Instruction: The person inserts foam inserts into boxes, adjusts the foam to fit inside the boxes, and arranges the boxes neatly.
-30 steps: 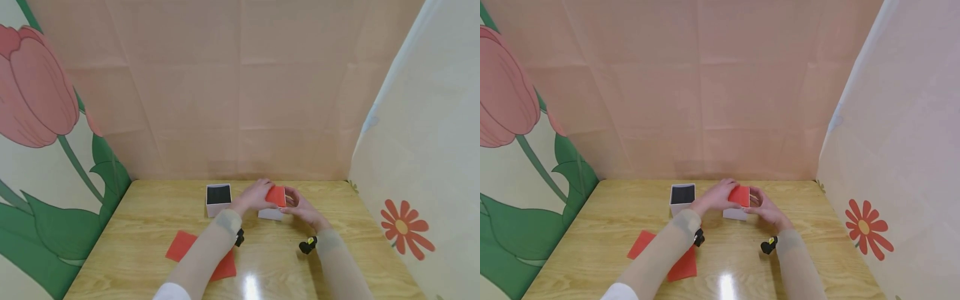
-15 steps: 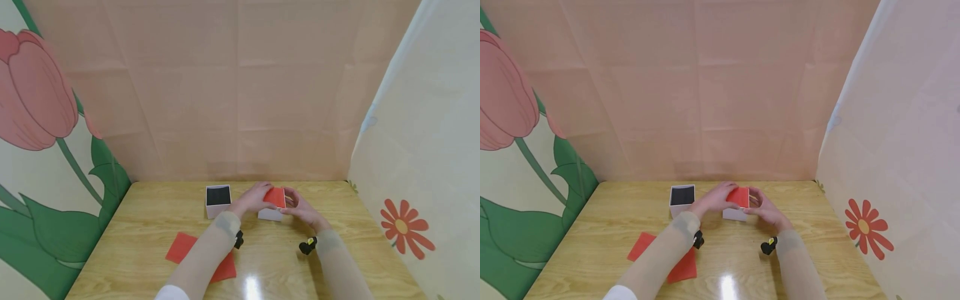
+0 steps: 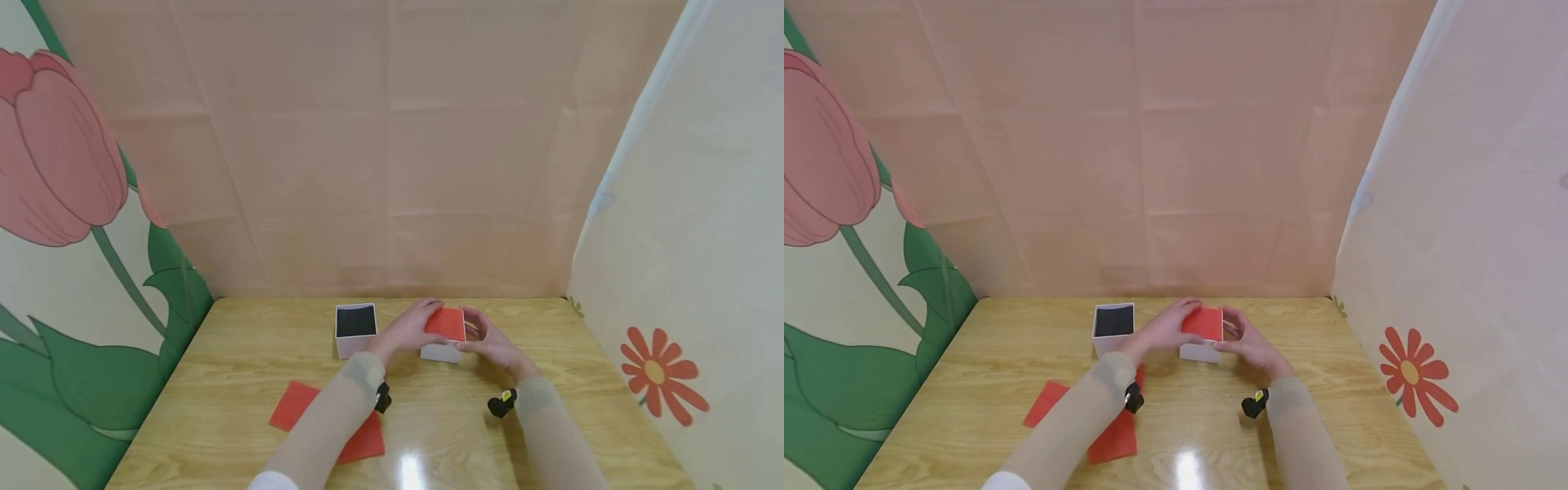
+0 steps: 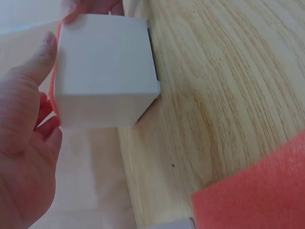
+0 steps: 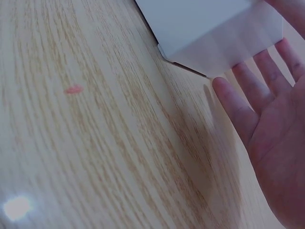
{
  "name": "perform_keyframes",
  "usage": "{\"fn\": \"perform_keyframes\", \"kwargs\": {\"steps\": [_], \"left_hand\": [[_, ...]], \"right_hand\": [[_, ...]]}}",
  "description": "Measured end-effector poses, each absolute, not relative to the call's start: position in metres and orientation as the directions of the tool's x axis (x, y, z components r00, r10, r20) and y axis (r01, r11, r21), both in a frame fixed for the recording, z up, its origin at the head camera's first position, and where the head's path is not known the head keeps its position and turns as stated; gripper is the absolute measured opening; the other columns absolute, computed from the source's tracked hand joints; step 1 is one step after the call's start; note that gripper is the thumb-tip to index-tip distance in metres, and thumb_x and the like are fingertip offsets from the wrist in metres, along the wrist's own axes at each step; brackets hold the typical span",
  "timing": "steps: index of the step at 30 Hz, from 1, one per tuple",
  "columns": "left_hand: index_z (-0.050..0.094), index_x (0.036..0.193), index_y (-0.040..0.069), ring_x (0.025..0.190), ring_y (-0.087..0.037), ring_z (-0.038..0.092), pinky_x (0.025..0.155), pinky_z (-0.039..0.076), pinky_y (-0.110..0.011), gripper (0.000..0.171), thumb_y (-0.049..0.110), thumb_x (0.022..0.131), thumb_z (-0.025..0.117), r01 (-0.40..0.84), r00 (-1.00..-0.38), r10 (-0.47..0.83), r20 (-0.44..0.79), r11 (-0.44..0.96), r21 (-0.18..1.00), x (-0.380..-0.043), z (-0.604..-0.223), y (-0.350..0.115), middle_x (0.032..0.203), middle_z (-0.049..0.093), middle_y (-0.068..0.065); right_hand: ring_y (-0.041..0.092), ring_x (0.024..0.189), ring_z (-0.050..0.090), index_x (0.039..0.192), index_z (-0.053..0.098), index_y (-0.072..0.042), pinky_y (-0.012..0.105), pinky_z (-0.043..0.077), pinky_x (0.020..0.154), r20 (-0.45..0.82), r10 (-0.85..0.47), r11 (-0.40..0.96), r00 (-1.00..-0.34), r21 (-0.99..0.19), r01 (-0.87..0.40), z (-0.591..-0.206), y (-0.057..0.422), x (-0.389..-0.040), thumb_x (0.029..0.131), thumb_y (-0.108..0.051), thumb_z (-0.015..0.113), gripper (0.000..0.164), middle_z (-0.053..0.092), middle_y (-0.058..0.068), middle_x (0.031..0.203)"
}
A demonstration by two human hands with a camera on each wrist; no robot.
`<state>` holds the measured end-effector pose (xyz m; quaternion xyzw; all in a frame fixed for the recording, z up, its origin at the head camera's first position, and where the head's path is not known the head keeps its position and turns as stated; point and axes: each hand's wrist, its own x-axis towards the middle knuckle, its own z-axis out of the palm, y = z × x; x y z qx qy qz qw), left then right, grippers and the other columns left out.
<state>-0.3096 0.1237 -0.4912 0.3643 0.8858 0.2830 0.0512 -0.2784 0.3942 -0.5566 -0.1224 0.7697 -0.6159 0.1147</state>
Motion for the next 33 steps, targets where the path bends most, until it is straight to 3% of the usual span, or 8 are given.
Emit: {"fn": "perform_keyframes", "kwargs": {"steps": [11, 17, 33], "left_hand": [[0.054, 0.157, 0.009, 0.145, -0.023, 0.049, 0.123, 0.038, -0.036, 0.063, 0.036, 0.103, 0.074, 0.639, -0.741, 0.643, 0.194, 0.585, 0.499, -0.3159, -0.4895, 0.1154, 0.157, 0.052, -0.005], [0.058, 0.153, 0.008, 0.142, -0.023, 0.051, 0.122, 0.039, -0.035, 0.054, 0.026, 0.104, 0.073, 0.665, -0.726, 0.657, 0.205, 0.593, 0.453, -0.3172, -0.4907, 0.1163, 0.152, 0.056, -0.007], [0.064, 0.148, 0.011, 0.137, -0.021, 0.055, 0.121, 0.040, -0.033, 0.044, 0.013, 0.104, 0.069, 0.714, -0.692, 0.682, 0.237, 0.597, 0.366, -0.3183, -0.4857, 0.1251, 0.145, 0.061, -0.004]], "right_hand": [[0.044, 0.158, 0.028, 0.167, 0.025, -0.019, 0.058, 0.027, 0.125, -0.021, -0.308, 0.221, -0.951, -0.974, -0.049, -0.5549, 0.3965, -0.2795, 0.094, -0.014, 0.084, 0.094, 0.027, 0.012, 0.172], [0.047, 0.158, 0.027, 0.167, 0.024, -0.016, 0.062, 0.024, 0.125, -0.018, -0.322, 0.221, -0.947, -0.974, -0.057, -0.5556, 0.3976, -0.2775, 0.095, -0.014, 0.083, 0.093, 0.026, 0.015, 0.173], [0.047, 0.158, 0.026, 0.166, 0.025, -0.015, 0.061, 0.024, 0.125, 0.006, -0.320, 0.207, -0.947, -0.975, -0.077, -0.5514, 0.3943, -0.2774, 0.094, -0.012, 0.083, 0.093, 0.026, 0.016, 0.173]]}}
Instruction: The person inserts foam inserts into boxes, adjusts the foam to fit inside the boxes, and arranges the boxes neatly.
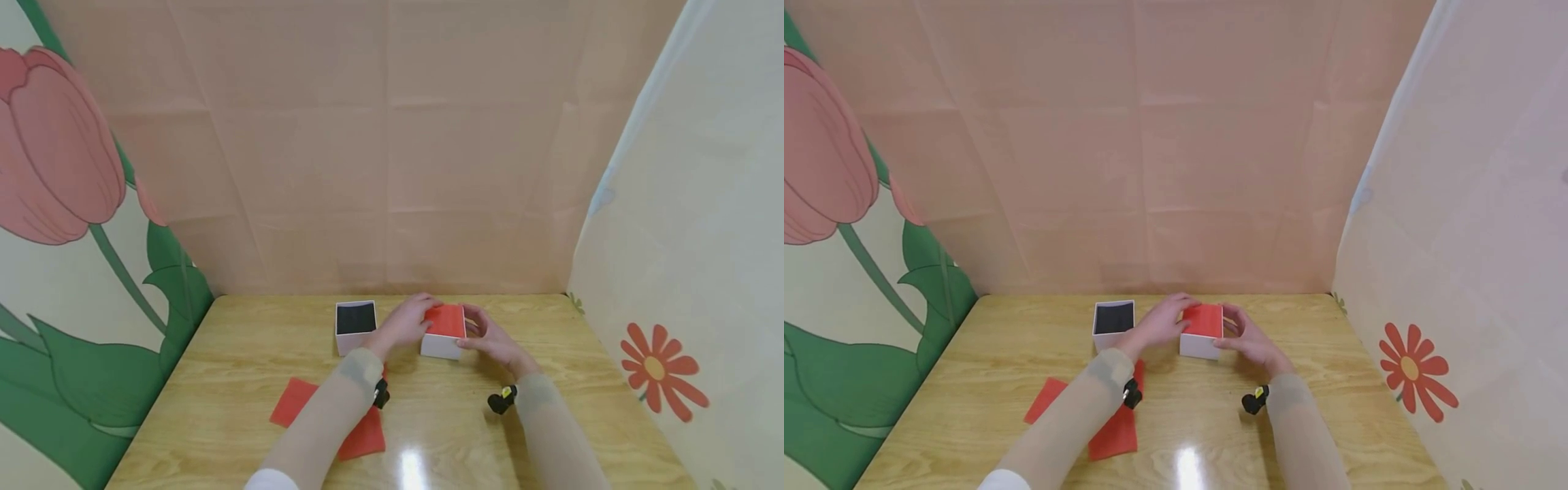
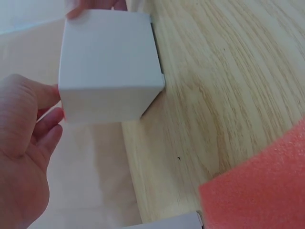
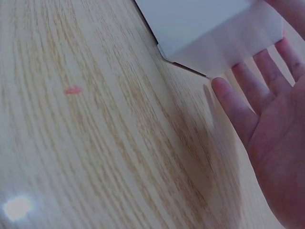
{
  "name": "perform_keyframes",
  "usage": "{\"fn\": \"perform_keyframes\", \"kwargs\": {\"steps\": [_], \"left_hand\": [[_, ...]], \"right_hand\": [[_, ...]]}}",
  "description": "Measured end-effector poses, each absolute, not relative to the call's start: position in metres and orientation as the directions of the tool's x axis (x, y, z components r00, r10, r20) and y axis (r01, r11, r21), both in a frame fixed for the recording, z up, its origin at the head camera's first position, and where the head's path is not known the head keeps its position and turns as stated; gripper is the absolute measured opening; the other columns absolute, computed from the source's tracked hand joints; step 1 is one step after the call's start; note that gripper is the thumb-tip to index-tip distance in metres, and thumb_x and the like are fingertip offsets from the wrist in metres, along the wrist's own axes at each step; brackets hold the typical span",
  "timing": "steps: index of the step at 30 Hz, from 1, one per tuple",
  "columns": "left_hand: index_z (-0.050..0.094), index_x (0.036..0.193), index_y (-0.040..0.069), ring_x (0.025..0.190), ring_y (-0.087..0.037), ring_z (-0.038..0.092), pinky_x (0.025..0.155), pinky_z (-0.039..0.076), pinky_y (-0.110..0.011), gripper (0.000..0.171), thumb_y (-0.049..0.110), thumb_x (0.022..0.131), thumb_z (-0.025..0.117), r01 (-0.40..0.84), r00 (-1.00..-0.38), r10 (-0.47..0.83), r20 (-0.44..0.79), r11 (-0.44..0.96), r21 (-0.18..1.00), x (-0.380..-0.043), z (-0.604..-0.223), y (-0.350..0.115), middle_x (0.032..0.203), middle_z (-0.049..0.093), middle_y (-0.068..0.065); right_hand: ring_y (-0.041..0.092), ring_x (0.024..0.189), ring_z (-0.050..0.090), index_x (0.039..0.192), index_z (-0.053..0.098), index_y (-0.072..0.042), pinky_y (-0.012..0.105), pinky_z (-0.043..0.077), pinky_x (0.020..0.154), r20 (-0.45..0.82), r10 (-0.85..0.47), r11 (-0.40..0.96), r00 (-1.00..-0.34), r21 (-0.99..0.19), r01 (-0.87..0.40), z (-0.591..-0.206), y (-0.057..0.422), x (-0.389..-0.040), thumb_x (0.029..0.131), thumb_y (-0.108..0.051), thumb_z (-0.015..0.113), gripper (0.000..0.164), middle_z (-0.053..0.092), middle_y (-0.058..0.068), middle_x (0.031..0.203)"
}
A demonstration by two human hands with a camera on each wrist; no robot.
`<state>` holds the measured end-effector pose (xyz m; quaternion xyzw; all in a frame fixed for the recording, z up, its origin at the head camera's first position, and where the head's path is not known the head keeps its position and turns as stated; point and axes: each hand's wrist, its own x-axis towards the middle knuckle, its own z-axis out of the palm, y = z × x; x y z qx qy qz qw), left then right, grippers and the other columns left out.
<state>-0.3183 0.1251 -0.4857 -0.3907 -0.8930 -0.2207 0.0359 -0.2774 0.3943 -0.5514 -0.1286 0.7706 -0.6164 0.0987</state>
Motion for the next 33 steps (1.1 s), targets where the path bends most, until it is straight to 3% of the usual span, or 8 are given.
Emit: {"fn": "perform_keyframes", "kwargs": {"steps": [12, 24, 33], "left_hand": [[0.066, 0.147, 0.015, 0.129, -0.018, 0.060, 0.115, 0.047, -0.033, 0.043, 0.020, 0.104, 0.071, 0.698, -0.705, 0.690, 0.165, 0.633, 0.335, -0.313, -0.481, 0.129, 0.141, 0.064, 0.000], [0.070, 0.143, 0.016, 0.134, -0.018, 0.058, 0.114, 0.047, -0.032, 0.039, 0.028, 0.105, 0.071, 0.710, -0.695, 0.704, 0.147, 0.639, 0.294, -0.306, -0.471, 0.143, 0.146, 0.064, 0.000], [0.073, 0.139, 0.015, 0.116, -0.014, 0.062, 0.102, 0.053, -0.027, 0.037, 0.028, 0.104, 0.073, 0.724, -0.685, 0.715, 0.141, 0.646, 0.241, -0.304, -0.467, 0.150, 0.131, 0.069, 0.002]], "right_hand": [[0.048, 0.158, 0.025, 0.167, 0.024, -0.014, 0.063, 0.024, 0.125, 0.001, -0.331, 0.209, -0.944, -0.975, -0.075, -0.551, 0.391, -0.275, 0.094, -0.015, 0.083, 0.094, 0.025, 0.016, 0.173], [0.048, 0.159, 0.022, 0.168, 0.024, -0.016, 0.063, 0.023, 0.125, -0.006, -0.329, 0.202, -0.944, -0.977, -0.064, -0.548, 0.389, -0.272, 0.095, -0.015, 0.083, 0.093, 0.023, 0.015, 0.174], [0.047, 0.159, 0.022, 0.168, 0.023, -0.017, 0.062, 0.023, 0.126, -0.022, -0.326, 0.203, -0.945, -0.978, -0.047, -0.547, 0.389, -0.271, 0.096, -0.016, 0.083, 0.094, 0.023, 0.014, 0.174]]}}
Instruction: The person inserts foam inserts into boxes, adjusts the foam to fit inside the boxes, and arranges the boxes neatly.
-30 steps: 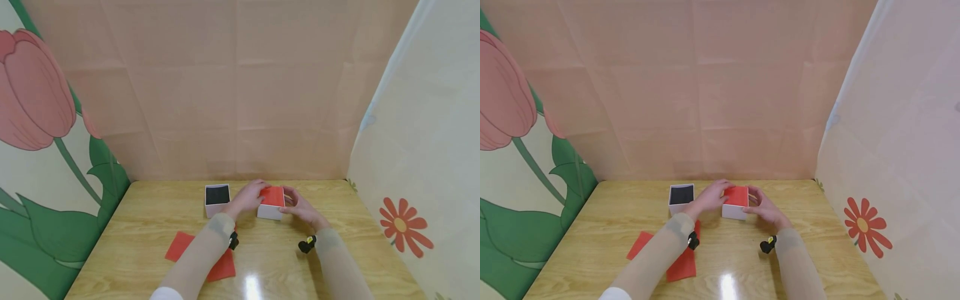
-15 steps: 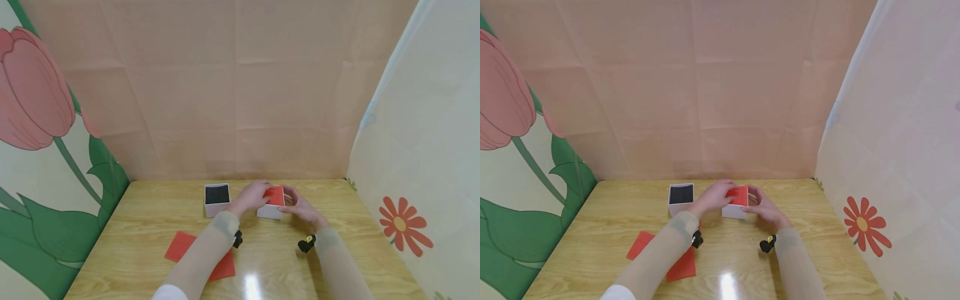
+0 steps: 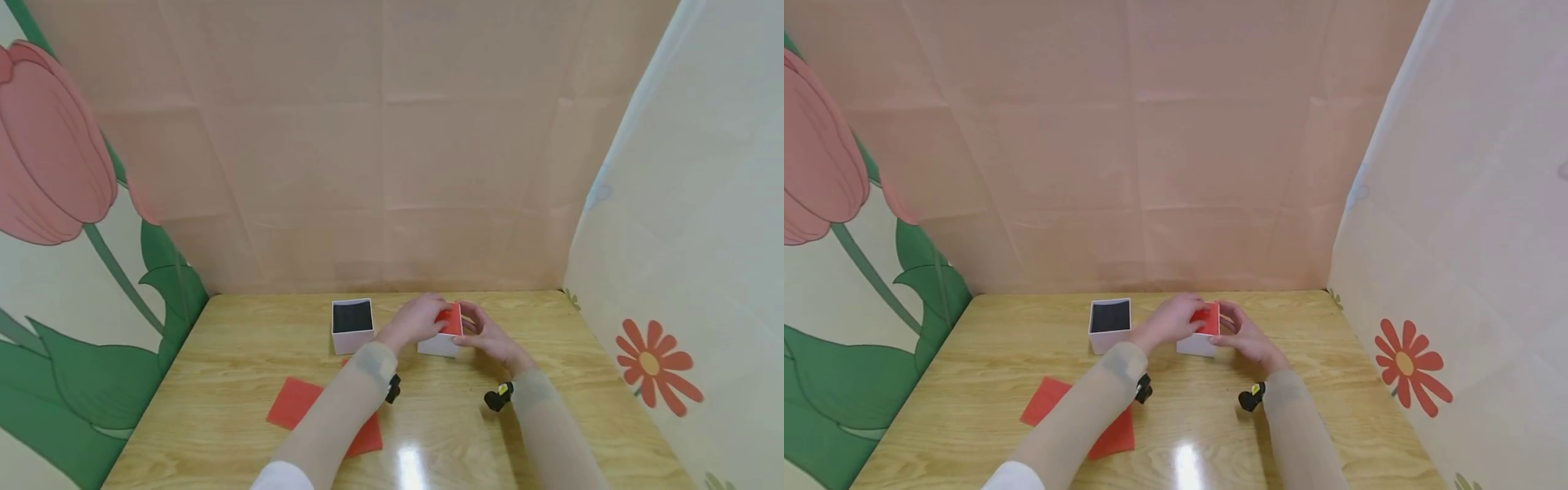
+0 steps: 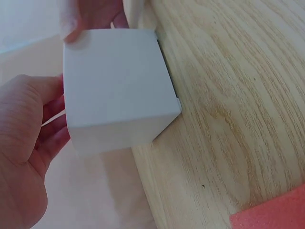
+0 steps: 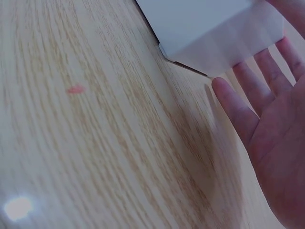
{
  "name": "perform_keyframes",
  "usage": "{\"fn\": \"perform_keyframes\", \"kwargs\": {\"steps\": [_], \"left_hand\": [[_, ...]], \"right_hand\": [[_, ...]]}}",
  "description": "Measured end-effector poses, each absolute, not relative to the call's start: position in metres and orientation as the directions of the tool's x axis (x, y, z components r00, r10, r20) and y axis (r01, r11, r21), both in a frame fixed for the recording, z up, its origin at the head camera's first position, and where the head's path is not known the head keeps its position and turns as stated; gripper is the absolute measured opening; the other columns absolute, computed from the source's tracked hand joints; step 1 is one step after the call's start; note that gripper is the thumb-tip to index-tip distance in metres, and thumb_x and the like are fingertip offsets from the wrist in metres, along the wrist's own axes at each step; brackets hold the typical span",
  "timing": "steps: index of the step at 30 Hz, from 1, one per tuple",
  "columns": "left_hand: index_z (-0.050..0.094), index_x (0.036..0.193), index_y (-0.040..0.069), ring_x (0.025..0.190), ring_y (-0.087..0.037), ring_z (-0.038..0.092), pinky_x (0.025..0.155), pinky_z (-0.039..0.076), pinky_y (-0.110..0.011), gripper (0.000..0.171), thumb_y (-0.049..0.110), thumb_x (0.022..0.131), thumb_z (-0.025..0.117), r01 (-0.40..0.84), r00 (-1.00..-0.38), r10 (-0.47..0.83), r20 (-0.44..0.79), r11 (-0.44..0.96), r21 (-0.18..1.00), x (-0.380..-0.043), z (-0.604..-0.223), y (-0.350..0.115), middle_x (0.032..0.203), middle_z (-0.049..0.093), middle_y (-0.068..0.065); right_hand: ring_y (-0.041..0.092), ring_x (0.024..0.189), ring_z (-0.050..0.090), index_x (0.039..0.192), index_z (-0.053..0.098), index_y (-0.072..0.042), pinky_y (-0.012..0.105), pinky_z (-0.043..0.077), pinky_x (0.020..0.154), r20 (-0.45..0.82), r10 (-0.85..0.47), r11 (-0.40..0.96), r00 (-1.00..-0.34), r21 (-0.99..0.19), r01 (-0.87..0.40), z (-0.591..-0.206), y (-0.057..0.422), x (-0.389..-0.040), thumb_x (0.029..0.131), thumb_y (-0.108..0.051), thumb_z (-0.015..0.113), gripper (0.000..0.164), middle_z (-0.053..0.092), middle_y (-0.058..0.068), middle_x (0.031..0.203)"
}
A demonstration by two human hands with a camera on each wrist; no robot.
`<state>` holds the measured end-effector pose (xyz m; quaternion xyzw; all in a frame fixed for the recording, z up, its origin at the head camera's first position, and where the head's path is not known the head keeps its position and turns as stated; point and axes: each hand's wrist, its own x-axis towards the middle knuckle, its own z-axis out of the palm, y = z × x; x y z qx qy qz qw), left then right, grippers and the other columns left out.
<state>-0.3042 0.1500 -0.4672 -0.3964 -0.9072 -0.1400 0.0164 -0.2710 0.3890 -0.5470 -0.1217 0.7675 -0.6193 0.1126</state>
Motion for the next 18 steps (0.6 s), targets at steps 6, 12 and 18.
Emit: {"fn": "perform_keyframes", "kwargs": {"steps": [6, 12, 18], "left_hand": [[0.076, 0.133, 0.014, 0.113, -0.014, 0.062, 0.098, 0.054, -0.027, 0.032, 0.028, 0.104, 0.074, 0.723, -0.686, 0.711, 0.155, 0.641, 0.258, -0.3054, -0.4673, 0.1518, 0.126, 0.071, 0.002], [0.079, 0.127, 0.018, 0.108, -0.012, 0.061, 0.092, 0.054, -0.026, 0.027, 0.030, 0.104, 0.073, 0.707, -0.704, 0.699, 0.126, 0.672, 0.221, -0.3047, -0.4706, 0.1531, 0.121, 0.072, 0.005], [0.081, 0.121, 0.018, 0.099, -0.012, 0.059, 0.086, 0.052, -0.025, 0.022, 0.030, 0.104, 0.073, 0.719, -0.693, 0.711, 0.116, 0.669, 0.189, -0.3055, -0.4701, 0.1550, 0.112, 0.071, 0.004]], "right_hand": [[0.047, 0.158, 0.026, 0.167, 0.025, -0.015, 0.062, 0.024, 0.125, -0.004, -0.334, 0.176, -0.943, -0.983, -0.058, -0.5505, 0.3889, -0.2715, 0.094, -0.009, 0.083, 0.093, 0.026, 0.016, 0.172], [0.047, 0.157, 0.027, 0.167, 0.025, -0.014, 0.062, 0.023, 0.126, -0.001, -0.345, 0.174, -0.939, -0.983, -0.062, -0.5557, 0.3892, -0.2693, 0.094, -0.009, 0.083, 0.093, 0.027, 0.016, 0.172], [0.046, 0.158, 0.027, 0.167, 0.024, -0.014, 0.061, 0.025, 0.125, 0.006, -0.340, 0.177, -0.940, -0.982, -0.070, -0.5538, 0.3899, -0.2697, 0.094, -0.009, 0.083, 0.094, 0.027, 0.015, 0.172]]}}
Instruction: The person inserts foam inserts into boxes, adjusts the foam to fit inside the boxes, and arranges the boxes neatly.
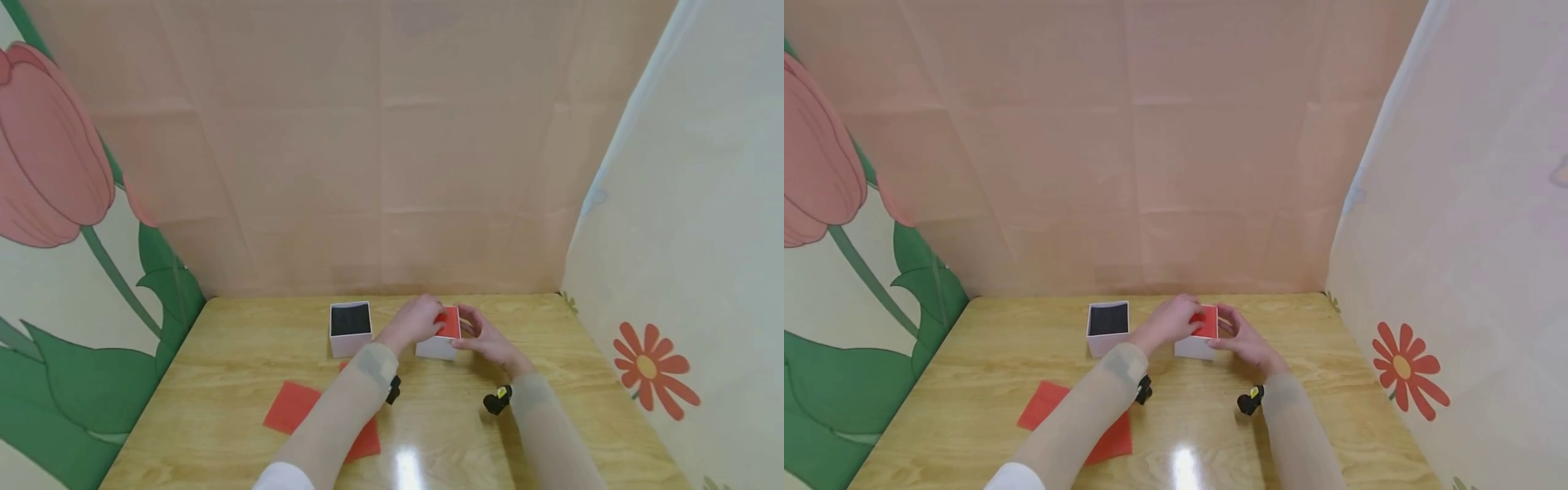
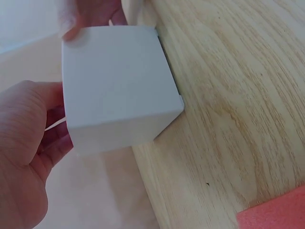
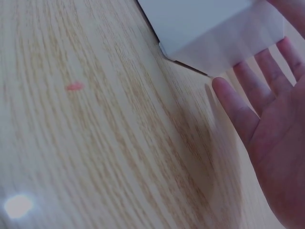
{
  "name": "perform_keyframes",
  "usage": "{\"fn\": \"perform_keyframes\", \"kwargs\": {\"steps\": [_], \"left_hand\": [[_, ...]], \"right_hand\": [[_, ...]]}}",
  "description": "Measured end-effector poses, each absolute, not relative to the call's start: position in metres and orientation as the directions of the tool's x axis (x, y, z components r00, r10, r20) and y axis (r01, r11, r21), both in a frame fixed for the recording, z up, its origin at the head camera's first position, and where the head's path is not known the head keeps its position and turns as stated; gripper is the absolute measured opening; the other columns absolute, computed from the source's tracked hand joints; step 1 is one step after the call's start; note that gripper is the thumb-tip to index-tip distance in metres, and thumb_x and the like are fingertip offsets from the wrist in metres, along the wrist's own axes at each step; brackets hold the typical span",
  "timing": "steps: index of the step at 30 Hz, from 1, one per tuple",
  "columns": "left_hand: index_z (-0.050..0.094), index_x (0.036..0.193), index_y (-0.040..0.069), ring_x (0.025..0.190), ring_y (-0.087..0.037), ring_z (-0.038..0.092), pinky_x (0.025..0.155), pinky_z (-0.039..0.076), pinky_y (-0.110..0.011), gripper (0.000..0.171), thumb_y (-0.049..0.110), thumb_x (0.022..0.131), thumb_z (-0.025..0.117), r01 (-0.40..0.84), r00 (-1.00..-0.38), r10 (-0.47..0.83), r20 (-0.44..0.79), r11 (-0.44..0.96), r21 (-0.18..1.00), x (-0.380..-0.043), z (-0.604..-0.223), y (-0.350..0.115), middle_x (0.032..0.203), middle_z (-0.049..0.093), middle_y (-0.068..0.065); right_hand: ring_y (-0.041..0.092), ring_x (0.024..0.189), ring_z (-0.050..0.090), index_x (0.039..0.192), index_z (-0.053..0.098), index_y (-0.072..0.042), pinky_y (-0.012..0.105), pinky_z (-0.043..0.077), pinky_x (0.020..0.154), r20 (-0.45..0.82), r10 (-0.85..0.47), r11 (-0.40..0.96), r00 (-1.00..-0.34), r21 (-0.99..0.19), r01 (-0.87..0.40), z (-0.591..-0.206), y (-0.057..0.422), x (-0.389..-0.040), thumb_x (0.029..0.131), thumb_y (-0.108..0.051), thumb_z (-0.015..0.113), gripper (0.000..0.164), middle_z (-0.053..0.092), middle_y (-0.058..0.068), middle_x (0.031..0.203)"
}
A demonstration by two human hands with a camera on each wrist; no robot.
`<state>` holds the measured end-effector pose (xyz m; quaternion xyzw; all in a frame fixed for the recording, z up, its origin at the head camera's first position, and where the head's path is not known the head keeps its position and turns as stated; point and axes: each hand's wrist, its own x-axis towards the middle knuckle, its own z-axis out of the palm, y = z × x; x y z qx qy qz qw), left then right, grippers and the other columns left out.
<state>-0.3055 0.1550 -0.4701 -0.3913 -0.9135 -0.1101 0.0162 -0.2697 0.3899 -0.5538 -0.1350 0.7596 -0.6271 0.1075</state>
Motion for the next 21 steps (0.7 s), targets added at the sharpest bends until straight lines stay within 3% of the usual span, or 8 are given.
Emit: {"fn": "perform_keyframes", "kwargs": {"steps": [7, 14, 21], "left_hand": [[0.081, 0.121, 0.018, 0.098, -0.013, 0.059, 0.087, 0.053, -0.025, 0.022, 0.028, 0.103, 0.075, 0.725, -0.686, 0.718, 0.118, 0.661, 0.192, -0.3098, -0.4729, 0.1545, 0.111, 0.070, 0.003], [0.081, 0.123, 0.019, 0.108, -0.014, 0.063, 0.095, 0.054, -0.028, 0.022, 0.020, 0.102, 0.075, 0.724, -0.689, 0.713, 0.130, 0.667, 0.178, -0.3139, -0.4692, 0.1514, 0.119, 0.073, 0.002], [0.080, 0.102, 0.018, 0.088, -0.014, 0.059, 0.074, 0.050, -0.027, 0.008, 0.013, 0.101, 0.074, 0.731, -0.682, 0.725, 0.096, 0.671, 0.129, -0.3142, -0.4653, 0.1520, 0.097, 0.068, 0.005]], "right_hand": [[0.046, 0.158, 0.027, 0.167, 0.025, -0.015, 0.059, 0.027, 0.125, 0.002, -0.332, 0.177, -0.943, -0.982, -0.065, -0.5519, 0.3904, -0.2693, 0.094, -0.009, 0.083, 0.094, 0.027, 0.015, 0.172], [0.047, 0.159, 0.022, 0.168, 0.023, -0.016, 0.061, 0.023, 0.126, -0.011, -0.321, 0.196, -0.947, -0.979, -0.055, -0.5508, 0.3911, -0.2665, 0.095, -0.013, 0.083, 0.095, 0.023, 0.015, 0.174], [0.045, 0.159, 0.025, 0.168, 0.023, -0.017, 0.061, 0.025, 0.126, -0.022, -0.309, 0.212, -0.951, -0.976, -0.046, -0.5497, 0.3913, -0.2647, 0.094, -0.015, 0.084, 0.096, 0.024, 0.013, 0.173]]}}
